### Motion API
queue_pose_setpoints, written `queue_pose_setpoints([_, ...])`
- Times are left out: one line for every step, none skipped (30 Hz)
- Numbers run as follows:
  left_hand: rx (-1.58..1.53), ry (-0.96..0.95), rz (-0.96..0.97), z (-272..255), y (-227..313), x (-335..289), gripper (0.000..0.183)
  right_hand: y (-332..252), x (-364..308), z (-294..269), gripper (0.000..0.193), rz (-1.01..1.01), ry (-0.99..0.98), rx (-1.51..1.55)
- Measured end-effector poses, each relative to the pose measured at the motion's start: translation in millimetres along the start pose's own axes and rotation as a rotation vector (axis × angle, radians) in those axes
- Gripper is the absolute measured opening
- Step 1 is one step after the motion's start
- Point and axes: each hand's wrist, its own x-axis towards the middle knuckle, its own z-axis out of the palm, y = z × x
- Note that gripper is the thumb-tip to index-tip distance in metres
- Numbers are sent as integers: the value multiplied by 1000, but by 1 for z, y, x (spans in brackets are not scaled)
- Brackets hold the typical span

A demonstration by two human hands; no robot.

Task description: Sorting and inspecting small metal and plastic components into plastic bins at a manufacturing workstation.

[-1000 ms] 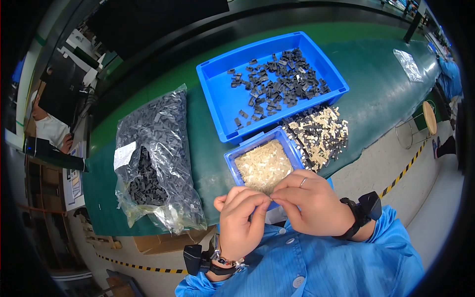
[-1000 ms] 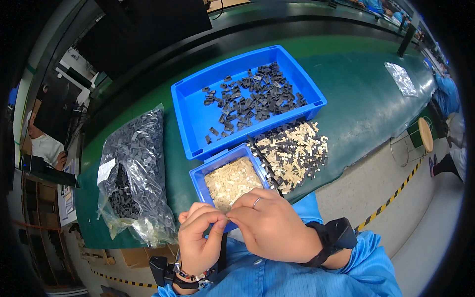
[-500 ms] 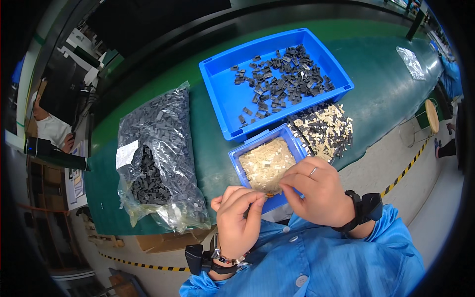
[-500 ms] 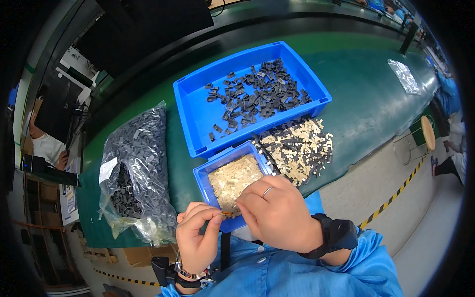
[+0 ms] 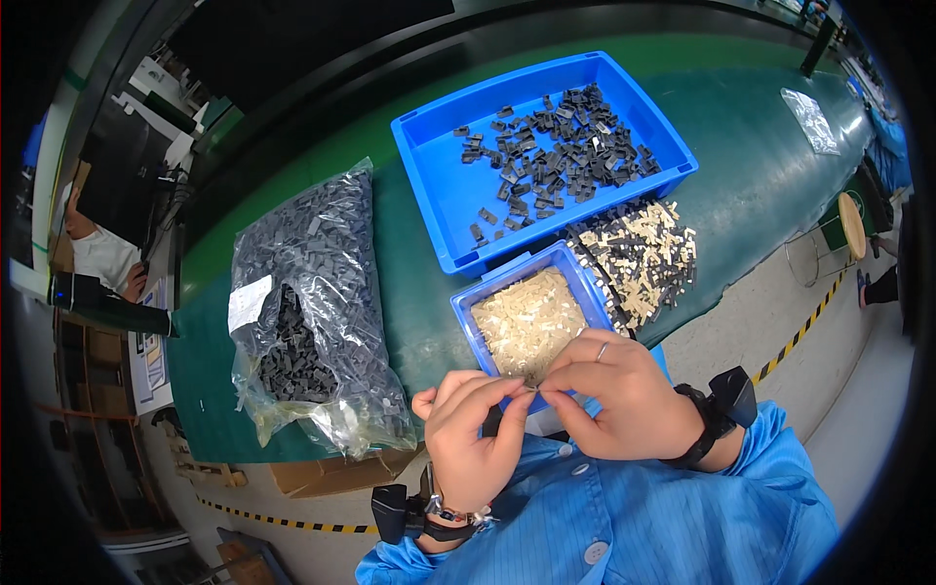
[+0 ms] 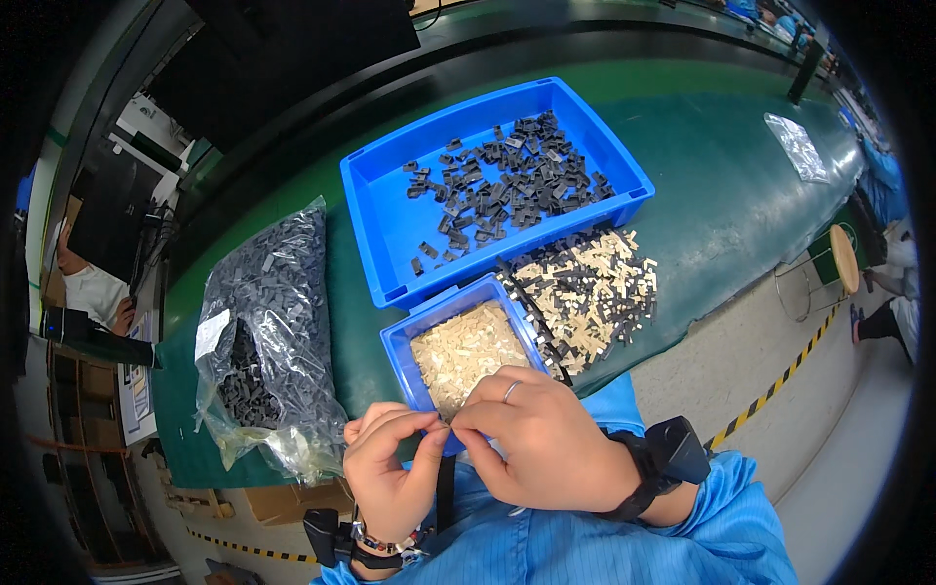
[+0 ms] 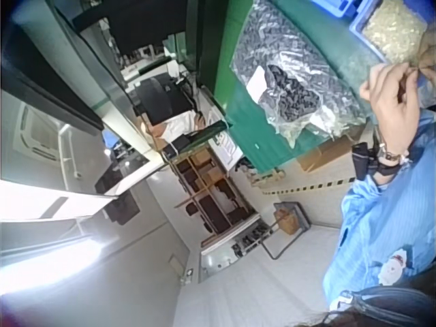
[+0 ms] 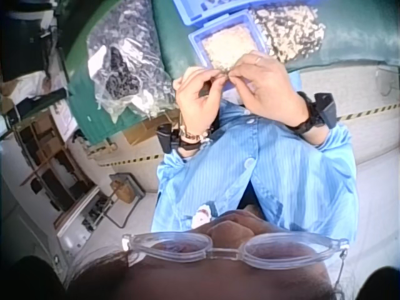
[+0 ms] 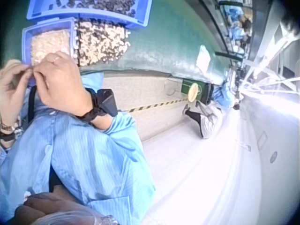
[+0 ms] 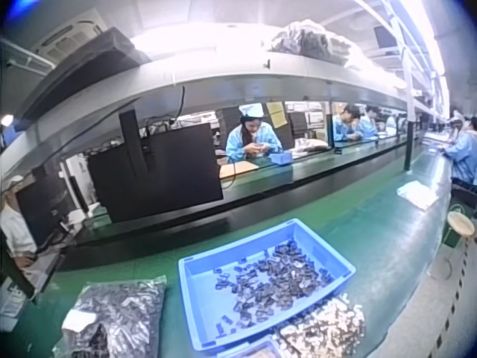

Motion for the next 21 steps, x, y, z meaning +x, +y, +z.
queue_pose_setpoints([14, 20, -8, 0, 0, 0, 10, 0, 0, 0, 9, 6, 10, 14])
queue_pose_setpoints([14, 19, -8, 1, 0, 0, 10, 1, 0, 0, 9, 7, 11, 15])
queue_pose_setpoints([8, 7, 13, 1, -1, 1, 11, 1, 0, 0, 9, 5, 12, 39])
queue_pose_setpoints([1, -5, 35, 1, -2, 0, 12, 1, 0, 0, 9, 3, 13, 61])
queue_pose_setpoints([1, -6, 36, 1, -2, 0, 12, 2, -1, 1, 9, 3, 14, 61])
queue_pose_setpoints([-3, -21, 41, 2, -3, -1, 13, 3, -2, 2, 8, 1, 19, 61])
queue_pose_setpoints([-7, -34, 44, 2, -3, -1, 14, 3, -3, 3, 8, -1, 22, 61])
queue_pose_setpoints([-6, -34, 44, 1, -2, -1, 14, 3, -2, 2, 8, -2, 21, 61])
queue_pose_setpoints([2, -46, 40, 1, -1, -1, 13, 2, -2, 2, 7, 9, 2, 65])
queue_pose_setpoints([10, -58, 35, 1, 0, -1, 12, 2, -2, 1, 6, 21, -17, 69])
queue_pose_setpoints([10, -58, 35, 1, 1, -1, 12, 2, -2, 1, 6, 20, -17, 69])
queue_pose_setpoints([15, -71, 32, 2, 1, -1, 11, 2, -2, 1, 6, 25, -25, 67])
queue_pose_setpoints([19, -85, 30, 2, 2, 0, 10, 2, -2, 1, 5, 30, -32, 66])
queue_pose_setpoints([19, -86, 30, 2, 2, 0, 10, 1, -2, 1, 5, 31, -31, 66])
queue_pose_setpoints([20, -96, 28, 2, 3, 1, 9, 1, -2, 1, 5, 39, -36, 69])
queue_pose_setpoints([22, -106, 24, 1, 3, 1, 8, 1, -2, 2, 5, 47, -41, 72])
queue_pose_setpoints([22, -106, 24, 1, 3, 1, 8, 1, -2, 1, 5, 47, -41, 73])
queue_pose_setpoints([25, -100, 28, 1, 3, 1, 7, 0, -2, 1, 5, 54, -51, 75])
queue_pose_setpoints([28, -95, 32, 2, 2, 2, 6, 0, -2, 1, 5, 60, -60, 76])
queue_pose_setpoints([29, -95, 32, 2, 2, 1, 6, 0, -2, 1, 5, 60, -60, 77])
queue_pose_setpoints([28, -81, 33, 2, 2, 1, 5, 0, -2, 1, 5, 58, -56, 73])
